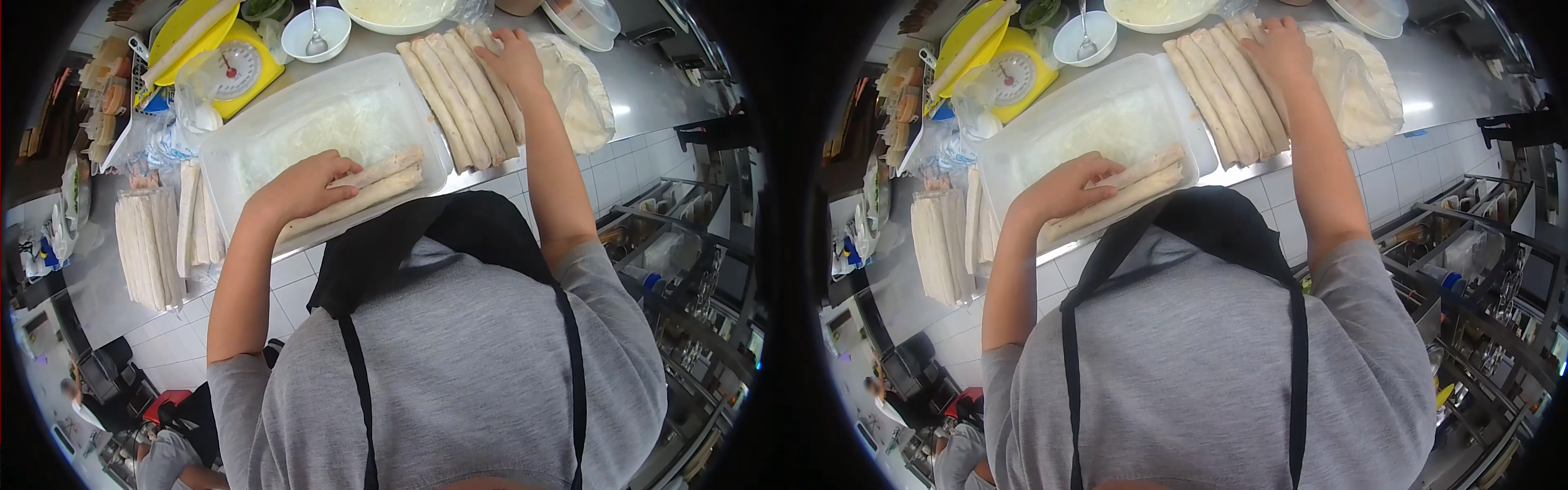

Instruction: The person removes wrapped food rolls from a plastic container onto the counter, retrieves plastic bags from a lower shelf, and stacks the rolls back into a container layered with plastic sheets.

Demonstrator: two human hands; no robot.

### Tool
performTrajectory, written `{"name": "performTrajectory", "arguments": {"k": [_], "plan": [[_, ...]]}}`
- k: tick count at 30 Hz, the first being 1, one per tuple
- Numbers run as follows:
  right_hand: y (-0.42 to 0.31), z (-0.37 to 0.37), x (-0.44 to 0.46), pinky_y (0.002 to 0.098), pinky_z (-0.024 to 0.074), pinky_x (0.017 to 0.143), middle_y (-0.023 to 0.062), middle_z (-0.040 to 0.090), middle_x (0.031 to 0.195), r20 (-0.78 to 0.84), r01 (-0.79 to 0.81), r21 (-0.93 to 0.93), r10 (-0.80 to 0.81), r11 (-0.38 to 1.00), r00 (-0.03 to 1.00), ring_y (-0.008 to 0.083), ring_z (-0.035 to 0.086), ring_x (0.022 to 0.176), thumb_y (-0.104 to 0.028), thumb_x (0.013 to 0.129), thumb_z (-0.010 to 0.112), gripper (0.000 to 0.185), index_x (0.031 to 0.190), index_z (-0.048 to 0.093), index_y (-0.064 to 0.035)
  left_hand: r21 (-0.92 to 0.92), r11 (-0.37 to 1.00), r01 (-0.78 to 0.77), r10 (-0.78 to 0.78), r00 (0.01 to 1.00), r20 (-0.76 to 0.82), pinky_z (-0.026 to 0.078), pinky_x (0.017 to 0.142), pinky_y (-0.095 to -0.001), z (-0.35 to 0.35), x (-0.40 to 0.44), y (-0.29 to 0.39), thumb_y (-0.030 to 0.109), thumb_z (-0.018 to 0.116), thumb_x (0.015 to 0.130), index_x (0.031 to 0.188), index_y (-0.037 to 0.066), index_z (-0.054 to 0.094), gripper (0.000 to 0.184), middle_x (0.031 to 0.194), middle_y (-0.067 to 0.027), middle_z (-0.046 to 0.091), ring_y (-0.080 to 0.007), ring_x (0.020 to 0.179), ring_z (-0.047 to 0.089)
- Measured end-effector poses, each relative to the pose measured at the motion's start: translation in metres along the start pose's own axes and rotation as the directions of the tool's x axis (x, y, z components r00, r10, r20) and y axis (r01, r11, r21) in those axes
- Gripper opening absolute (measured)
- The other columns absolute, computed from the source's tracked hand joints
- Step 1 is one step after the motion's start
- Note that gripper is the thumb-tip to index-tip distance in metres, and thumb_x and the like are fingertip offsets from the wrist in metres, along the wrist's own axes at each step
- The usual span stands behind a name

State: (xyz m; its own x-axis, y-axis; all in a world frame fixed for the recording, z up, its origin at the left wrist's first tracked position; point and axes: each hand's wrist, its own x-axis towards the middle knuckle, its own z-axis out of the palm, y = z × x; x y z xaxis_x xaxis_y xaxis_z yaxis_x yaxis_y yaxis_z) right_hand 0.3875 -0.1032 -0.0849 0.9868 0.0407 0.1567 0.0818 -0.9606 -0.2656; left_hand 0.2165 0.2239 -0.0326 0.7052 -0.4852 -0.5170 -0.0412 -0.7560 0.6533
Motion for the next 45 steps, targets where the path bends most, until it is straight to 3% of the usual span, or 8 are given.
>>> {"name": "performTrajectory", "arguments": {"k": [8,16,26,29,31,35,42,45], "plan": [[0.029,0.029,0.051,0.0367,0.0469,0.084,0.0143,0.063,0.097,0.147,-0.123,0.228,0.091,0.966,0.985,0.0283,0.06,0.098,-0.057,0.066,0.068,0.067,0.106,0.062,-0.0034,-0.008,0.999,-0.033,0.032,0.999,-0.035,0.042,0.089,-0.0326,0.001,-0.002,-0.005,0.024,0.06,0.084,0.117,0.004,0.055,0.039,0.106,-0.0136,0.055,-0.0253,0.098,0.054],[0.032,0.031,0.071,0.0331,0.0433,0.072,0.005,0.06,0.096,0.378,-0.376,0.347,0.239,0.859,0.894,0.0186,0.053,0.082,-0.045,0.062,0.078,0.064,0.111,0.057,-0.0079,-0.002,1.0,-0.023,0.023,1.0,-0.02,0.041,0.089,-0.0326,0.0,-0.001,-0.004,0.024,0.06,0.084,0.118,0.003,0.054,0.04,0.107,-0.0145,0.055,-0.0263,0.099,0.054],[0.043,-0.004,0.065,0.0271,0.0413,0.078,0.0013,0.06,0.094,0.436,-0.284,0.547,0.022,0.787,0.9,0.0116,0.054,0.086,-0.027,0.073,0.075,0.043,0.107,0.057,-0.0068,0.161,0.975,-0.15,0.175,0.973,-0.153,0.04,0.092,-0.0336,-0.012,0.008,0.013,0.023,0.061,0.084,0.119,0.005,0.053,0.04,0.112,-0.0129,0.053,-0.0274,0.104,0.052],[0.021,-0.059,0.023,0.0306,0.0484,0.084,0.005,0.062,0.097,0.31,-0.207,0.598,0.015,0.774,0.951,0.0164,0.06,0.091,-0.019,0.072,0.075,0.056,0.12,0.051,-0.0038,0.229,0.928,-0.296,0.361,0.869,-0.339,0.04,0.093,-0.0341,-0.024,0.026,0.044,0.023,0.061,0.084,0.122,0.008,0.052,0.042,0.112,-0.0116,0.053,-0.0268,0.106,0.051],[0.01,-0.087,-0.001,0.0323,0.0514,0.079,0.0065,0.061,0.09,0.088,0.033,0.85,-0.204,0.526,0.975,0.0173,0.062,0.087,-0.006,0.076,0.069,0.031,0.102,0.053,-0.0036,0.239,0.905,-0.351,0.423,0.799,-0.428,0.04,0.093,-0.0346,-0.024,0.046,0.068,0.023,0.061,0.084,0.125,0.009,0.05,0.045,0.113,-0.0108,0.053,-0.0262,0.107,0.051],[0.016,-0.134,-0.038,0.0259,0.0422,0.082,0.0024,0.061,0.095,0.043,0.1,0.778,-0.211,0.62,0.976,0.0114,0.056,0.092,-0.011,0.077,0.07,0.031,0.104,0.057,-0.0043,0.137,0.827,-0.545,0.53,0.676,-0.512,0.04,0.093,-0.0362,-0.008,0.102,0.108,0.025,0.066,0.079,0.133,0.011,0.04,0.061,0.116,-0.0118,0.051,-0.027,0.109,0.05],[-0.027,-0.205,-0.084,0.028,0.0443,0.087,0.0097,0.063,0.1,-0.213,0.34,0.822,-0.307,0.458,0.928,0.0166,0.059,0.096,0.001,0.08,0.063,0.028,0.107,0.055,-0.0004,0.217,0.697,-0.684,0.619,0.42,-0.664,0.041,0.091,-0.0357,0.024,0.15,0.146,0.025,0.072,0.075,0.126,0.007,0.045,0.06,0.111,-0.0123,0.053,-0.0265,0.103,0.051],[-0.068,-0.212,-0.086,0.0294,0.0475,0.084,0.0084,0.062,0.095,-0.333,0.461,0.816,-0.369,0.349,0.868,0.0178,0.061,0.092,0.0,0.078,0.065,0.029,0.104,0.054,-0.0015,0.083,0.725,-0.684,0.618,0.593,-0.516,0.042,0.089,-0.033,-0.016,0.111,0.13,0.021,0.071,0.075,0.114,0.004,0.054,0.046,0.103,-0.0083,0.057,-0.0214,0.096,0.054]]}}
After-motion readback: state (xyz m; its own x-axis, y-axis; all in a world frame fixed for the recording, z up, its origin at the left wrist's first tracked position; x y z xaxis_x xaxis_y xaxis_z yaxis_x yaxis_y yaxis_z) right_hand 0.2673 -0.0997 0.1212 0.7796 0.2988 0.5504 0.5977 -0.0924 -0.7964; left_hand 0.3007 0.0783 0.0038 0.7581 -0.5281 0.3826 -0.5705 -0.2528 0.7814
